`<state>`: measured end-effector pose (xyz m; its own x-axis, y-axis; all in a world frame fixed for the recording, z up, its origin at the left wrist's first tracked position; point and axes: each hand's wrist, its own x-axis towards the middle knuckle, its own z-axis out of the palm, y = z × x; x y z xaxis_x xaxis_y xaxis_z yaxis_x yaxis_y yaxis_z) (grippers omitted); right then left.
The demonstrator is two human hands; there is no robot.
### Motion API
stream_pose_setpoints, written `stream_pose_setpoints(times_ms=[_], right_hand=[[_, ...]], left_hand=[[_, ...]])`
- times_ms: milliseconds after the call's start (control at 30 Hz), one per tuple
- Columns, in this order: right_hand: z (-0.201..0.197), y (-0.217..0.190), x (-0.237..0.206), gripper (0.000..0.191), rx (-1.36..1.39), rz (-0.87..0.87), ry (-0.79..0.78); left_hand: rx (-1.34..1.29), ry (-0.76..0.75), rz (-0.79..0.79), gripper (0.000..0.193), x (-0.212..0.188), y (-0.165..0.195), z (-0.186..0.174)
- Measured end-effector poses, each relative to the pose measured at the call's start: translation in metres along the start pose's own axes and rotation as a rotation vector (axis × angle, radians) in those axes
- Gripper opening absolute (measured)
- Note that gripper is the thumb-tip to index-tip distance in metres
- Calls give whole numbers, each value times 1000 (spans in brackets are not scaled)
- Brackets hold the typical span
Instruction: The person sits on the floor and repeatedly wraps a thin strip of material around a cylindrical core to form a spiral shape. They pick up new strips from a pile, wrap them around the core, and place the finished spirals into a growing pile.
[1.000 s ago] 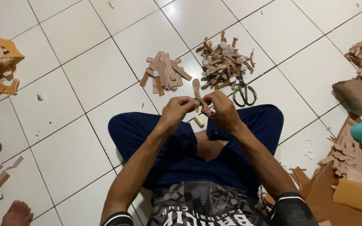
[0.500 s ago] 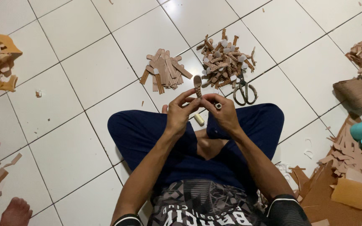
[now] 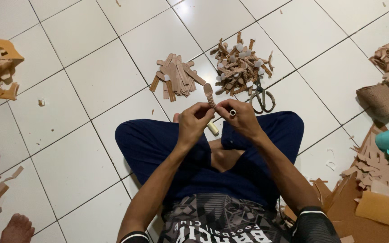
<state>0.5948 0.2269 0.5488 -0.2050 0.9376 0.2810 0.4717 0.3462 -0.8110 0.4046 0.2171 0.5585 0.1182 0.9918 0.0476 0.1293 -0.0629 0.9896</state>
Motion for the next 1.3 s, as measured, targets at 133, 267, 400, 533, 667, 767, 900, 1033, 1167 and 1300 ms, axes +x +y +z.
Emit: stream_pose_setpoints(times_ms=[133,267,400,533,667,767,900,1033,1167,1300], right_hand=[[-6,-8,-3,18,36,11,13],[-23,-7,2,16,-41,-106,17],[-36,8,8,13,-165,-215,-12],[-18,17,0,16,229,212,-78],[5,12,-10,22,688,449,75],[16,8,-16,23,670,375,164],[22,9,-17,23,627,300,247],[30,4,-21,34,717,419,209],[36,-9,-26,26,779,521,107],[31,-20,-27,25,547,316,50]], left_hand=[[-65,21,-31,23,-3,5,4],[-78,4,-44,22,1,9,12],[-68,-1,-1,19,7,9,25],[285,188,248,15,0,-2,36],[-98,198,89,19,8,-19,44],[-375,95,-58,24,13,-31,40],[-379,40,-108,28,17,-36,31],[-438,-34,-124,31,8,-33,12],[-400,-149,-146,35,-4,-29,-15],[-302,-166,-135,34,-11,-26,-26]])
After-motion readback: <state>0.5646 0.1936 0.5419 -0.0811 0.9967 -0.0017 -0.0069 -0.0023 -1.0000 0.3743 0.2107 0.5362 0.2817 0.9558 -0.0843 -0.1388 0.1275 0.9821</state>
